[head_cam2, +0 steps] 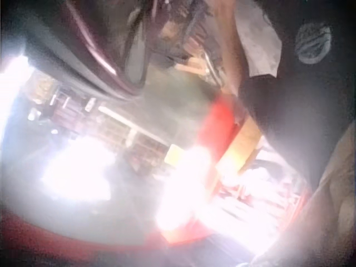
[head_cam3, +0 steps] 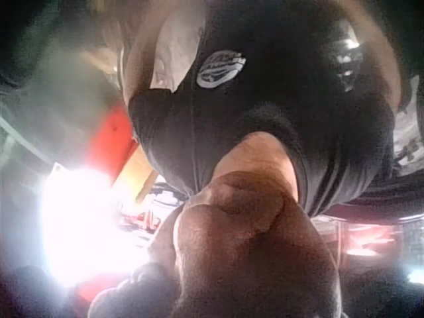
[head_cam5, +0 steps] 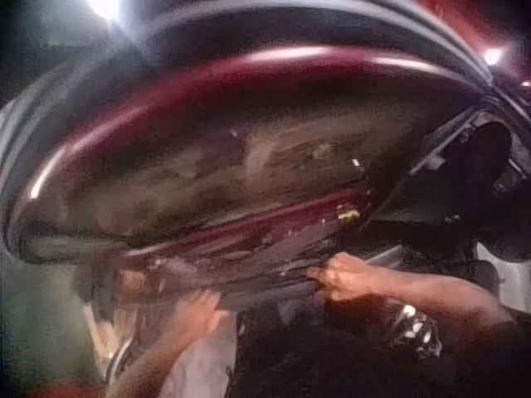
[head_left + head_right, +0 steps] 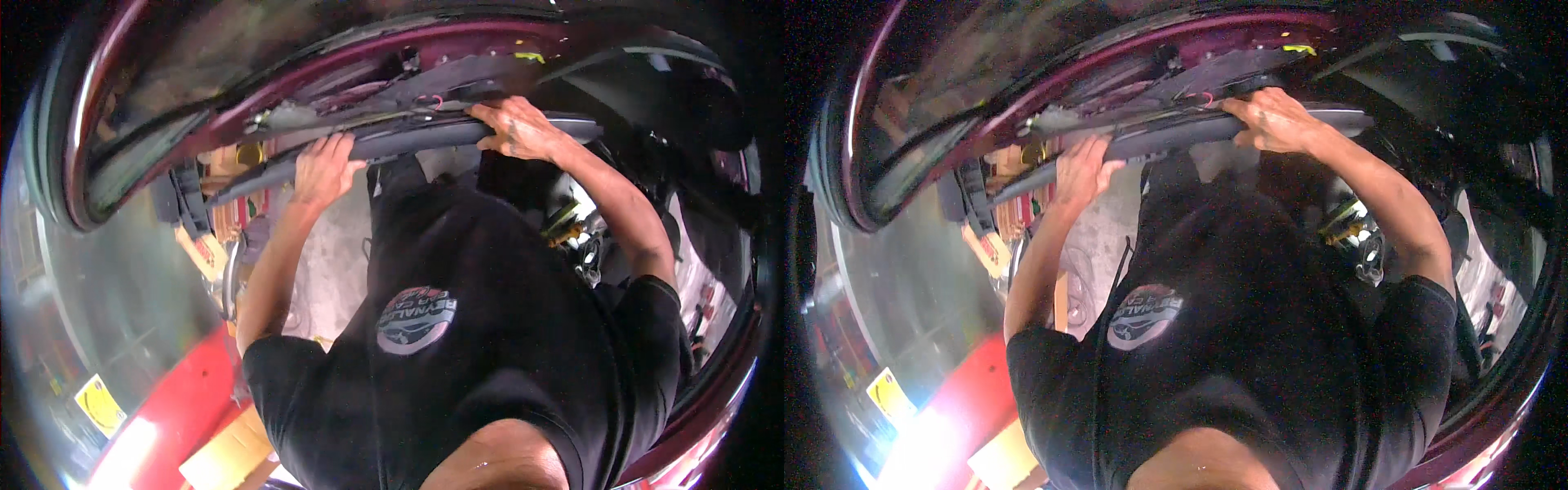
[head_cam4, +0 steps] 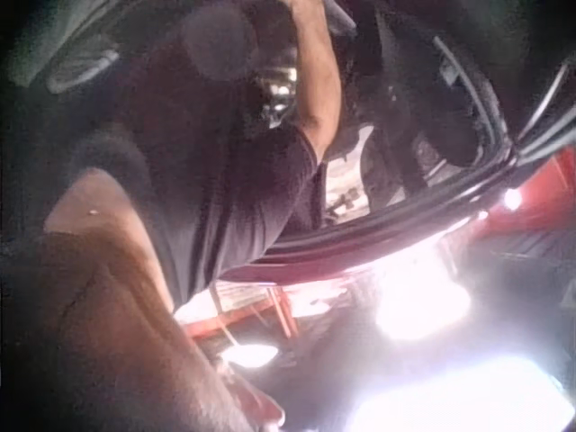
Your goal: The person installs a car door panel by aligning it with the door frame, connecting the wiring harness, and securing it with screws using a screwdriver and a power drill. The person works on the interior of a maroon car door in a garage setting.
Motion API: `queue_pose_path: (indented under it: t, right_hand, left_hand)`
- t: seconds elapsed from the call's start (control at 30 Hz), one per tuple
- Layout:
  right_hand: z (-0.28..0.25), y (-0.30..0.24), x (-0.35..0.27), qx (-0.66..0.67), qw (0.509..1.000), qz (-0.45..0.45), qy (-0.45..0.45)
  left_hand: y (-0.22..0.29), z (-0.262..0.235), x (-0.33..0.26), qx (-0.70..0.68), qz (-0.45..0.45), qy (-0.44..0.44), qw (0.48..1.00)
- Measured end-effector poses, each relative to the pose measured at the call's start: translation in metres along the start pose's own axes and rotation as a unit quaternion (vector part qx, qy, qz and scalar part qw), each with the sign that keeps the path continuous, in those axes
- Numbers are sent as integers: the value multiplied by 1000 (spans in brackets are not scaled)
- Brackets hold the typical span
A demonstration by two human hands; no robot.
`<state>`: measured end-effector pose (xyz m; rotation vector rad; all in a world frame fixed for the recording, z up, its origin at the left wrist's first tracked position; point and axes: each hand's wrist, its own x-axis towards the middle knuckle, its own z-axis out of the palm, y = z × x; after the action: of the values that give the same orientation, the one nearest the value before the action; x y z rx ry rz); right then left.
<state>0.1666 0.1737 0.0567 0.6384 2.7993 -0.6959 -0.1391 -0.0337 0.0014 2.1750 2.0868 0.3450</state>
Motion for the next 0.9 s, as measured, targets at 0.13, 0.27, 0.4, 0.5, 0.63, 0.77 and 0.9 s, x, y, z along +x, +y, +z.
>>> queue_pose_path:
  t: [0.13, 0.27, 0.4, 0.5, 0.63, 0.77, 0.9]
  right_hand:
    - [-13, 14, 2, 20, 998, -49, 29]
    - [-22, 18, 2, -5, 998, -48, 46]
    - [-37, 14, 15, -19, 999, -44, 26]
    - [-35, 24, 13, -6, 997, -54, 57]
    - [-39, 25, 6, 30, 995, -55, 72]
    - [-29, 30, 9, 37, 991, -55, 112]
    - [-22, 34, -3, -20, 974, -15, 224]
  left_hand:
    - [12, -24, 23, 15, 6, -36, 999]
    - [39, -34, 68, -64, 55, -3, 996]
    - [38, -22, 87, -129, 33, -42, 990]
    - [42, -26, 97, -92, 54, -31, 994]
    - [50, -41, 103, -59, 86, -31, 994]
    - [51, -43, 108, -47, 80, -48, 995]
    - [54, -47, 124, -32, 66, -50, 996]
